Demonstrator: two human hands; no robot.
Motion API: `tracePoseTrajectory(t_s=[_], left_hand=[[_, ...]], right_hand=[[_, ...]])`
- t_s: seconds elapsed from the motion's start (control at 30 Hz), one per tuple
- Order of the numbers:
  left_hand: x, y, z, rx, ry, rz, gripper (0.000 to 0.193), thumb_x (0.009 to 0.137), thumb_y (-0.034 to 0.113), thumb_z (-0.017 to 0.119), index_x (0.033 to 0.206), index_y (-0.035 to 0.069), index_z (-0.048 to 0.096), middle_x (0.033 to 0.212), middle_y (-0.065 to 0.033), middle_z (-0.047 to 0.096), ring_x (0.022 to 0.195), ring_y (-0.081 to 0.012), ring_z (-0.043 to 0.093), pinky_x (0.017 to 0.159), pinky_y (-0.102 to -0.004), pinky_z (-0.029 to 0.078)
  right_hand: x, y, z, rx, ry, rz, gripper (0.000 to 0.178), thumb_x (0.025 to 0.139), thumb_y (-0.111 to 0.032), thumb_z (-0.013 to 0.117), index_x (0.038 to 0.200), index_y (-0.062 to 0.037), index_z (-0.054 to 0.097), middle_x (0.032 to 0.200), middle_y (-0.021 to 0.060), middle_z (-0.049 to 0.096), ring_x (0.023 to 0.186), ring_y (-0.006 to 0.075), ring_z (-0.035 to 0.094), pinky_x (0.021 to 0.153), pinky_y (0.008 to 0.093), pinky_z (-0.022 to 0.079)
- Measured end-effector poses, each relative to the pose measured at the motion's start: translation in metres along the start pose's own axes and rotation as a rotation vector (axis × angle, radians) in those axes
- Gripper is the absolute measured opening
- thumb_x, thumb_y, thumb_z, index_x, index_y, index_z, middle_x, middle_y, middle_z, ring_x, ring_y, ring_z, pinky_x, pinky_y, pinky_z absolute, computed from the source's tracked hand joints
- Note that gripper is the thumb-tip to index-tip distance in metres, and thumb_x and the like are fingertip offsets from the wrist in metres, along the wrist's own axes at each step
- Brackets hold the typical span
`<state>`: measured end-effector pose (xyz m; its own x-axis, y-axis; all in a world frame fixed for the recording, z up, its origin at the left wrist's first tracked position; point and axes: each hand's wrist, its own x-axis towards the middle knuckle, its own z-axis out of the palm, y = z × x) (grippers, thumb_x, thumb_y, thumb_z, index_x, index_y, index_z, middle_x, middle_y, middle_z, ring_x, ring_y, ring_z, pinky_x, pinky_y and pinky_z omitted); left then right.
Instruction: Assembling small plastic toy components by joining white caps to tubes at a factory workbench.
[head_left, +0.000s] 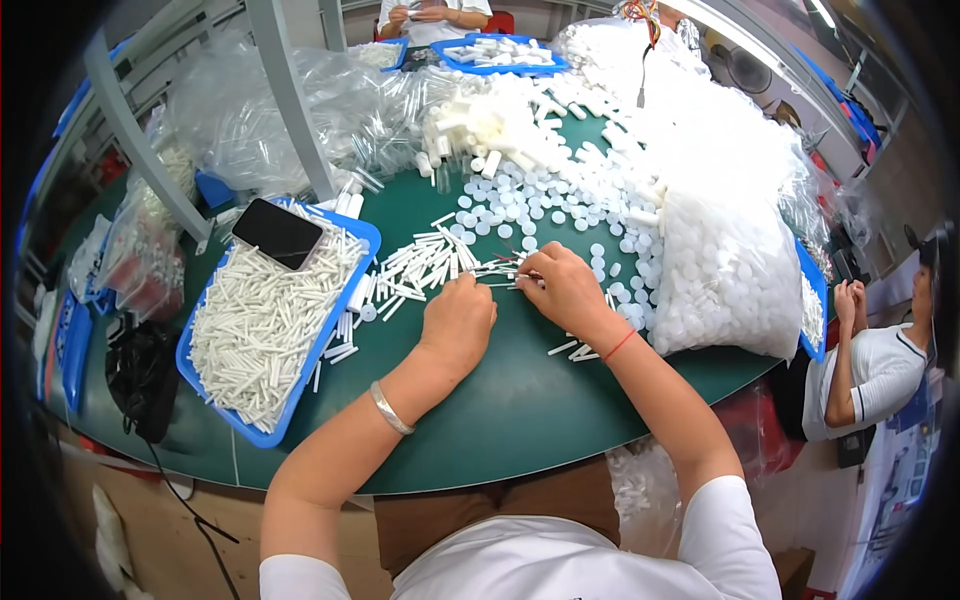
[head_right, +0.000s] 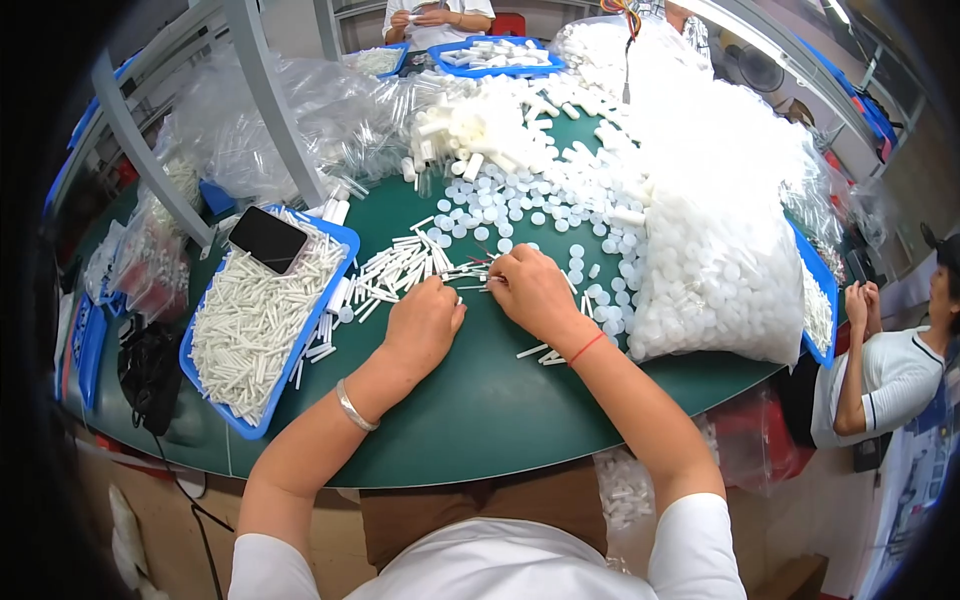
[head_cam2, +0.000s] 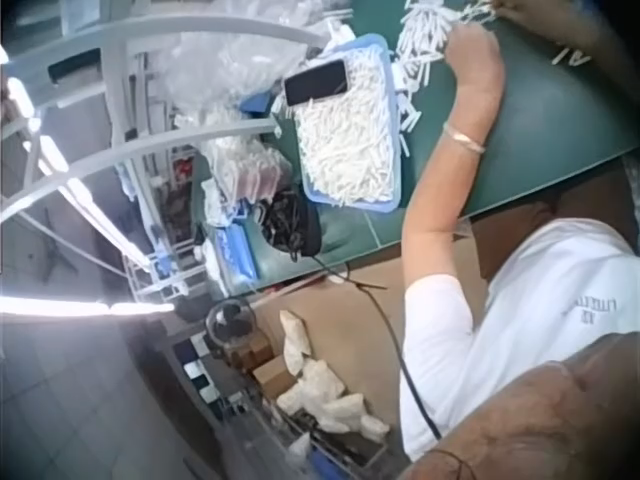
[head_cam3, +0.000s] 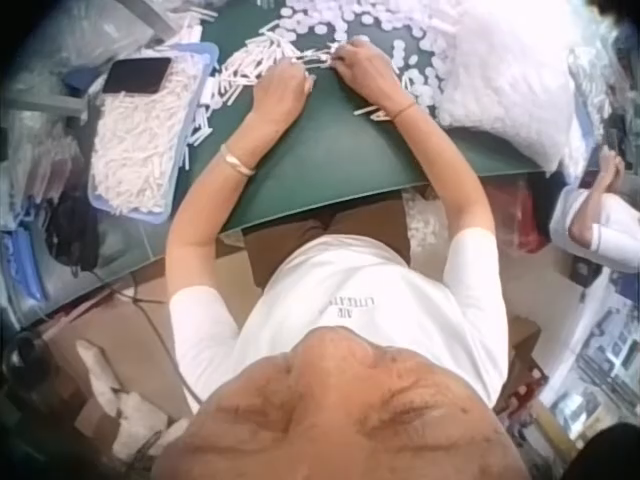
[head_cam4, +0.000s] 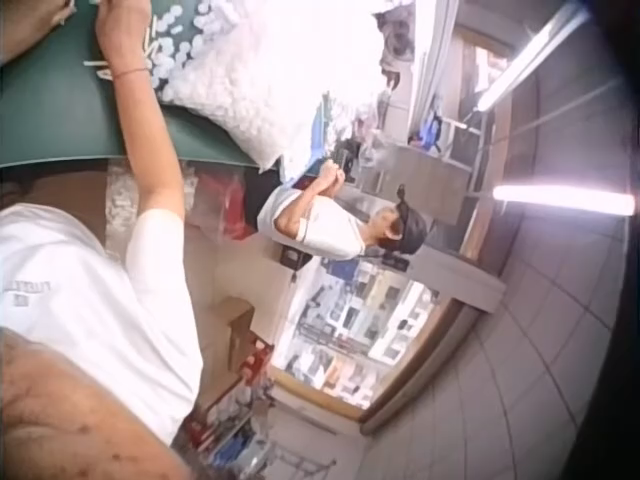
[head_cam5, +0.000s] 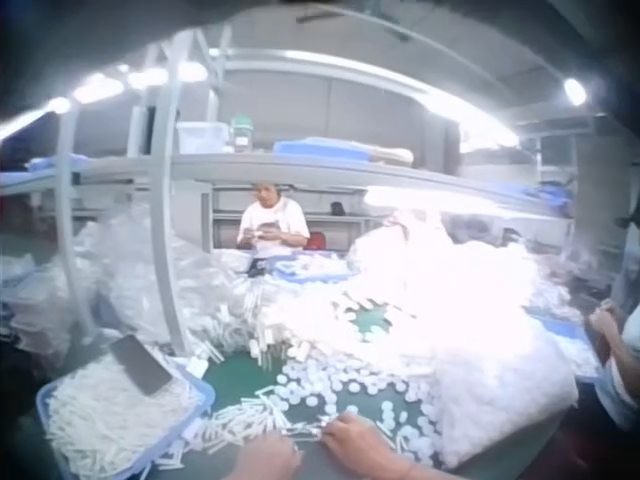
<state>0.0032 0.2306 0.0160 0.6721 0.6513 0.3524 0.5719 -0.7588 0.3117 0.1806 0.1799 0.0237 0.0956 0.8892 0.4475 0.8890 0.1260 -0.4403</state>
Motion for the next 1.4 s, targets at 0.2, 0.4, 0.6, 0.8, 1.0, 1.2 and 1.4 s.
tracePoseTrajectory(t_s=[0.2,0.4,0.6,0.8,1.0,1.2,1.4], left_hand=[[-0.005,0.0,0.013,-0.045,0.059,-0.014,0.005,0.083,0.008,0.06,0.083,0.003,0.058,0.085,-0.0138,0.056,0.079,-0.0305,0.061,0.068,-0.0408,0.051],[-0.007,-0.012,0.006,-0.484,0.191,-0.079,0.01,0.086,0.006,0.059,0.096,0.001,0.061,0.089,-0.0157,0.063,0.076,-0.031,0.063,0.066,-0.0371,0.051],[-0.007,-0.016,0.006,-0.505,0.21,-0.044,0.012,0.086,0.007,0.062,0.096,0.0,0.064,0.09,-0.014,0.064,0.071,-0.0254,0.064,0.064,-0.0317,0.051],[-0.005,-0.017,0.005,-0.622,0.169,-0.147,0.013,0.088,0.008,0.061,0.098,0.001,0.065,0.087,-0.0077,0.064,0.063,-0.0127,0.059,0.06,-0.0249,0.049],[-0.004,-0.023,0.005,-0.842,0.083,-0.282,0.018,0.093,0.015,0.058,0.105,0.005,0.065,0.086,-0.0013,0.064,0.062,-0.0039,0.053,0.056,-0.0193,0.045],[-0.003,-0.012,-0.006,-1.092,-0.028,-0.395,0.017,0.093,0.015,0.058,0.105,0.006,0.066,0.08,0.003,0.059,0.065,-0.0041,0.051,0.057,-0.0197,0.045],[-0.004,-0.007,-0.003,-1.147,-0.04,-0.265,0.017,0.094,0.014,0.056,0.105,0.005,0.065,0.082,0.0017,0.056,0.067,-0.0047,0.052,0.058,-0.0194,0.046]], right_hand=[[0.014,0.006,0.016,-0.063,0.066,-0.24,0.007,0.081,-0.015,0.066,0.079,-0.0078,0.067,0.081,0.0071,0.058,0.083,0.0257,0.057,0.076,0.0373,0.044],[0.018,0.009,0.015,-0.142,-0.006,-0.286,0.006,0.08,-0.013,0.064,0.08,-0.0095,0.068,0.083,0.0037,0.06,0.085,0.0225,0.056,0.078,0.0342,0.042],[0.019,0.01,0.017,-0.161,-0.002,-0.331,0.007,0.081,-0.013,0.061,0.078,-0.0071,0.063,0.08,0.0062,0.06,0.083,0.0247,0.057,0.077,0.0364,0.043],[0.024,0.012,0.013,-0.191,-0.066,-0.326,0.005,0.078,-0.007,0.062,0.078,-0.0075,0.057,0.078,0.0077,0.06,0.081,0.0261,0.058,0.078,0.0361,0.043],[0.017,0.003,-0.006,-0.039,0.001,-0.347,0.007,0.08,-0.008,0.061,0.087,-0.0049,0.06,0.079,0.0097,0.06,0.08,0.0264,0.058,0.078,0.0362,0.045],[-0.006,-0.016,-0.024,0.191,0.057,-0.273,0.012,0.079,-0.001,0.064,0.09,-0.0051,0.067,0.081,0.0074,0.061,0.078,0.0234,0.057,0.069,0.0337,0.048],[-0.014,-0.017,-0.028,0.208,0.046,-0.246,0.013,0.079,0.0,0.064,0.09,-0.0053,0.068,0.083,0.0078,0.061,0.078,0.0231,0.057,0.068,0.0323,0.048]])
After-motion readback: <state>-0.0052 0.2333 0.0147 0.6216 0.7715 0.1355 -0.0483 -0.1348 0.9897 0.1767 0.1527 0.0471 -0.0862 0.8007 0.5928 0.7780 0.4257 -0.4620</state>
